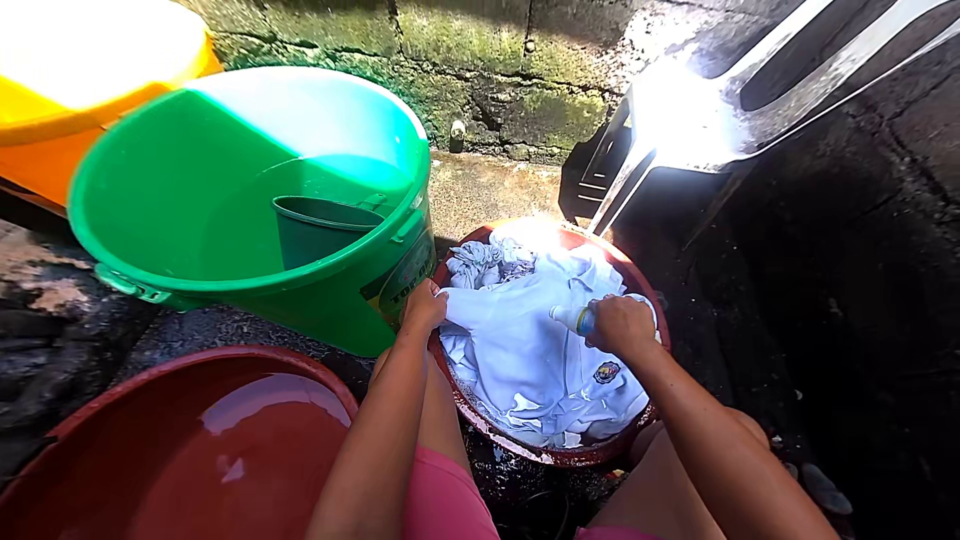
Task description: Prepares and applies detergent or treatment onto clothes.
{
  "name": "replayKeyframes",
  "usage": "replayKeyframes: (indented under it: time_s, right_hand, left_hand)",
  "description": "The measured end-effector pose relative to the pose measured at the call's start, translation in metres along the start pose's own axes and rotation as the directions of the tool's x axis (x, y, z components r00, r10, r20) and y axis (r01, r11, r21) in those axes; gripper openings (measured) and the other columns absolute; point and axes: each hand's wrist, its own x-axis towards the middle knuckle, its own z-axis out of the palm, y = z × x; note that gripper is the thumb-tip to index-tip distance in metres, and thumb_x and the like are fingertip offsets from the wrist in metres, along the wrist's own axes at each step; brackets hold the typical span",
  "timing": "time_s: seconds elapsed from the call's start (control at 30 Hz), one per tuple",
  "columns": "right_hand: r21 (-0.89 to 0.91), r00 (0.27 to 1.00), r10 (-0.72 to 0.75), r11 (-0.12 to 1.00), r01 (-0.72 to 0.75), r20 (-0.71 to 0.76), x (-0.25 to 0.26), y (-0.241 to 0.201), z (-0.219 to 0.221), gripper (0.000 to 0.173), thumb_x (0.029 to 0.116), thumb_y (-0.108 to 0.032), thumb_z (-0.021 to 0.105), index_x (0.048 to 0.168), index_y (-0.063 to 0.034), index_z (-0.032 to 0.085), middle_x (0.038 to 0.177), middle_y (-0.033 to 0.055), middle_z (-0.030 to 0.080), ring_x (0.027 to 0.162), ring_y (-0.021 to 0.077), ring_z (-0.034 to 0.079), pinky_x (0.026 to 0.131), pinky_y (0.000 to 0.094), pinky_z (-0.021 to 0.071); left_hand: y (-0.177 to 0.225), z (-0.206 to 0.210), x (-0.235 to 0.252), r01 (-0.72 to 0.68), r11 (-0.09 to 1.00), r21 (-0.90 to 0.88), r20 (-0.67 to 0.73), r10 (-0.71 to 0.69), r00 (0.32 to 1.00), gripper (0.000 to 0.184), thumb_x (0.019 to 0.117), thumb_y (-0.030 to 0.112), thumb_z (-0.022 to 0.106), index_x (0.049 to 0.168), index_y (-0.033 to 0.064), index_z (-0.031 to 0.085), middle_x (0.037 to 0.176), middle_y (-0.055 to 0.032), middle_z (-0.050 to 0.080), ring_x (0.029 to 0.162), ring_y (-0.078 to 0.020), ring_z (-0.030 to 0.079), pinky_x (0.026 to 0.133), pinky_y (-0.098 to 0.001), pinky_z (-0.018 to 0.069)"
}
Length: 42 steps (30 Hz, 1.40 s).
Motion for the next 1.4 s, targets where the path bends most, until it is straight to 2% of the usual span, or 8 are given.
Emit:
replayKeyframes:
  time_s: [0.17, 0.27, 0.5, 0.67, 1.03, 1.23, 1.4]
  right_hand:
    - [0.123, 0.995, 0.051, 0.992, -0.040, -0.084, 0.009, 0.014, 0.007, 0.049, 0.0807, -0.029, 0.085, 0.120, -0.0046, 0.071, 0.121, 0.0226, 0.068, 0.116, 0.0433, 0.063, 0.090, 0.0642, 0.0497]
    - [0.136, 0.996, 0.091, 0.987, -0.088, -0.016, 0.014, 0.021, -0.001, 0.052, 0.0845, -0.032, 0.082, 0.127, -0.0052, 0.068, 0.128, 0.0227, 0.065, 0.121, 0.0421, 0.061, 0.094, 0.0636, 0.0484]
    - [0.042, 0.997, 0.074, 0.996, -0.075, 0.031, 0.026, 0.015, -0.021, 0.049, 0.0847, -0.035, 0.080, 0.121, -0.0036, 0.069, 0.125, 0.0226, 0.066, 0.119, 0.0421, 0.062, 0.090, 0.0640, 0.0494]
    - [0.005, 0.997, 0.071, 0.997, -0.071, 0.042, 0.030, 0.008, -0.030, 0.048, 0.0852, -0.033, 0.079, 0.121, -0.0033, 0.069, 0.125, 0.0215, 0.067, 0.121, 0.0411, 0.062, 0.091, 0.0623, 0.0492]
    - [0.047, 0.990, 0.138, 0.989, -0.138, 0.017, 0.037, 0.020, -0.025, 0.048, 0.0844, -0.033, 0.080, 0.120, -0.0017, 0.069, 0.127, 0.0229, 0.066, 0.122, 0.0425, 0.060, 0.092, 0.0644, 0.0484]
    - [0.040, 0.996, 0.090, 0.995, -0.090, 0.008, 0.037, 0.009, -0.033, 0.046, 0.0846, -0.032, 0.080, 0.115, 0.0010, 0.070, 0.123, 0.0250, 0.067, 0.119, 0.0442, 0.062, 0.088, 0.0658, 0.0489]
    - [-0.021, 0.991, 0.040, 0.999, -0.038, 0.126, 0.031, -0.001, -0.032, 0.043, 0.0838, -0.033, 0.081, 0.114, -0.0036, 0.071, 0.121, 0.0213, 0.068, 0.116, 0.0409, 0.064, 0.086, 0.0632, 0.0513]
  left_hand:
    - [0.002, -0.001, -0.001, 0.005, 1.000, 0.006, -0.050, -0.004, 0.999, 0.025, 0.1064, 0.021, 0.056, 0.116, -0.0015, 0.060, 0.114, -0.0282, 0.064, 0.111, -0.0438, 0.062, 0.093, -0.0635, 0.0463]
    - [0.000, 0.000, 0.000, 0.018, 1.000, 0.020, -0.052, -0.017, 0.998, 0.026, 0.1059, 0.021, 0.056, 0.118, -0.0011, 0.061, 0.116, -0.0280, 0.064, 0.113, -0.0438, 0.061, 0.095, -0.0638, 0.0462]
    - [0.000, 0.003, 0.004, 0.036, 0.997, 0.066, -0.019, -0.035, 0.999, 0.026, 0.1061, 0.020, 0.056, 0.118, -0.0030, 0.059, 0.118, -0.0292, 0.063, 0.115, -0.0436, 0.060, 0.097, -0.0625, 0.0454]
    - [-0.003, 0.003, 0.006, 0.045, 0.998, 0.045, -0.014, -0.044, 0.999, 0.026, 0.1063, 0.020, 0.056, 0.118, -0.0033, 0.058, 0.116, -0.0285, 0.064, 0.110, -0.0422, 0.063, 0.095, -0.0606, 0.0482]
    - [-0.001, 0.003, 0.007, 0.054, 0.996, 0.064, -0.010, -0.054, 0.998, 0.026, 0.1063, 0.020, 0.055, 0.119, -0.0023, 0.059, 0.115, -0.0280, 0.064, 0.110, -0.0418, 0.063, 0.095, -0.0607, 0.0477]
    - [0.000, 0.003, 0.003, 0.051, 0.997, 0.062, -0.016, -0.050, 0.999, 0.026, 0.1059, 0.019, 0.056, 0.118, -0.0032, 0.059, 0.115, -0.0287, 0.064, 0.109, -0.0425, 0.063, 0.094, -0.0606, 0.0479]
    - [-0.002, 0.003, 0.004, 0.054, 0.996, 0.068, -0.014, -0.053, 0.998, 0.026, 0.1063, 0.020, 0.055, 0.118, -0.0024, 0.059, 0.114, -0.0275, 0.064, 0.108, -0.0411, 0.063, 0.094, -0.0602, 0.0479]
